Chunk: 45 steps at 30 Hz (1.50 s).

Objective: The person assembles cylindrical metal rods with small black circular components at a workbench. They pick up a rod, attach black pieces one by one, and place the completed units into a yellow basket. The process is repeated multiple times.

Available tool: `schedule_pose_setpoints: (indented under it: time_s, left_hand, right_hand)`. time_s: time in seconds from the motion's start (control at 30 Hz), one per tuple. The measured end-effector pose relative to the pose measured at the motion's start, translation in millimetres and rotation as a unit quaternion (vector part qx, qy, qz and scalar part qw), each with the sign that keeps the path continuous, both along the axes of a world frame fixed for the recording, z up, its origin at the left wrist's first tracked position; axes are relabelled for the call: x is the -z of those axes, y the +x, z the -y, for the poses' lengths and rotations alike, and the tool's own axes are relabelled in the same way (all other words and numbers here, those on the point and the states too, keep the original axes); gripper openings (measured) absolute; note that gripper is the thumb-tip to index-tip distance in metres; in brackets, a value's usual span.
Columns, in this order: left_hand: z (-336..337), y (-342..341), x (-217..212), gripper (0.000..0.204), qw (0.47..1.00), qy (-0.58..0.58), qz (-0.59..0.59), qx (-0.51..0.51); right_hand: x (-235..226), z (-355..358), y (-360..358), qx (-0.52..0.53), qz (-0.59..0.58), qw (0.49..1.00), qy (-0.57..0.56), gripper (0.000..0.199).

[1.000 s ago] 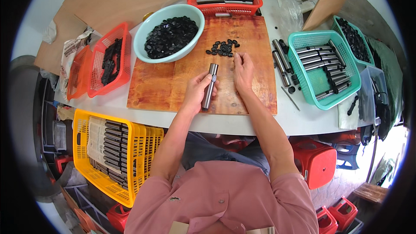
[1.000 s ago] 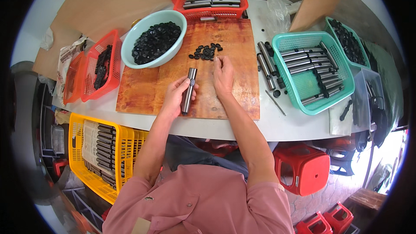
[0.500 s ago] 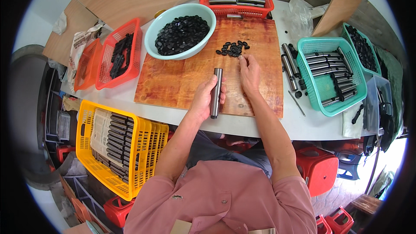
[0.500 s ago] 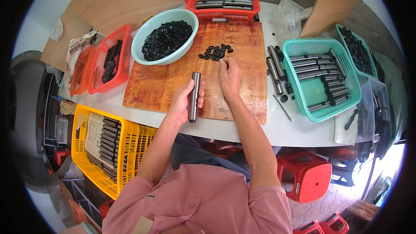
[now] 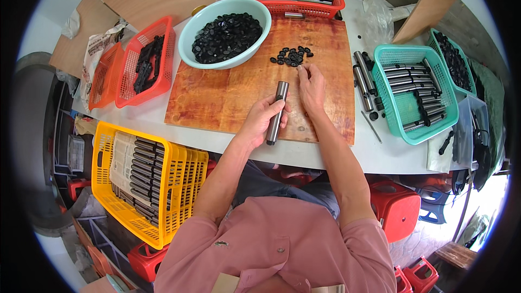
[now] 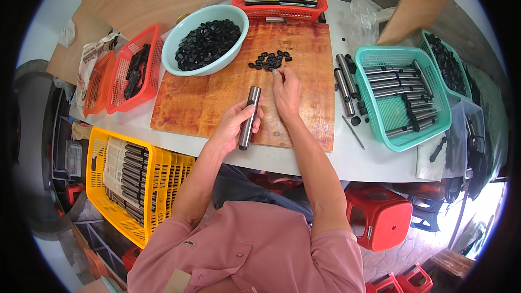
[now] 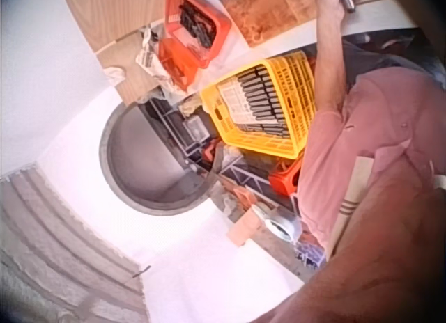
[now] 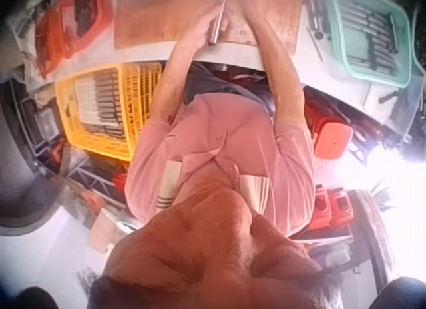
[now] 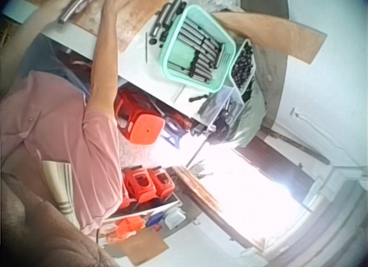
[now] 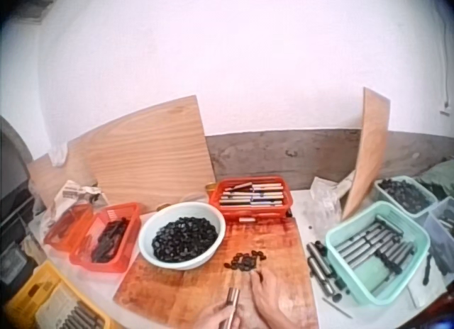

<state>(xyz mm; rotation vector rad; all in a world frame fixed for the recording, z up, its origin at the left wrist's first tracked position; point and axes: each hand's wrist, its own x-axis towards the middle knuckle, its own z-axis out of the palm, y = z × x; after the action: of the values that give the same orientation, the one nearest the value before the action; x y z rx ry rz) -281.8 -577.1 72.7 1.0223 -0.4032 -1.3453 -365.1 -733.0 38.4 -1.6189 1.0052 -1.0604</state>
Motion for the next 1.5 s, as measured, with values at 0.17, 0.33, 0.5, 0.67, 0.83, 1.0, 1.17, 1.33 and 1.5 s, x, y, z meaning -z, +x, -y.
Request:
schedule_pose_setpoints:
  time_s: [0.17,0.33,0.5,0.67,0.83,1.0,1.17,1.33,1.5]
  left_hand:
    - [-4.2,4.3,5.9,0.036,0.999,-0.038,0.011,0.008]
    - [-7.6,0.3,2.2,0.027,0.996,-0.021,0.082,0.006]
    - [-9.2,1.5,0.4,0.039,0.999,-0.047,0.005,0.004]
    - [-14.8,9.1,-4.9,0.047,0.996,-0.039,-0.082,0.012]
    - [-17.7,17.5,-2.7,0.047,0.990,-0.059,-0.120,0.048]
    - [-18.5,19.7,6.0,0.043,0.994,-0.050,-0.093,0.041]
    - [-16.3,8.8,-4.6,0.041,0.999,-0.028,-0.044,-0.010]
    - [-16.5,11.2,-0.6,0.040,0.999,-0.017,0.001,-0.029]
    - [-15.7,12.9,1.1,0.032,0.996,0.017,0.081,0.008]
  right_hand:
    - [5.0,2.0,1.2,0.003,0.000,1.000,-0.013,0.022]
    - [6.8,3.0,0.6,-0.003,-0.012,1.000,-0.013,0.024]
    - [4.3,1.1,0.7,-0.005,-0.013,1.000,-0.006,0.024]
    - [6.3,1.6,1.0,-0.003,-0.015,1.000,-0.013,0.024]
    - [4.4,0.2,0.9,-0.005,-0.016,1.000,-0.001,0.024]
    - [1.4,-0.8,0.3,-0.008,-0.007,1.000,-0.019,0.021]
    - [2.0,-1.3,1.0,-0.003,-0.002,1.000,-0.022,0.021]
    - [-0.3,-2.3,0.8,-0.008,-0.006,1.000,-0.018,0.020]
    - [3.6,-0.5,1.8,-0.005,-0.003,1.000,-0.022,0.020]
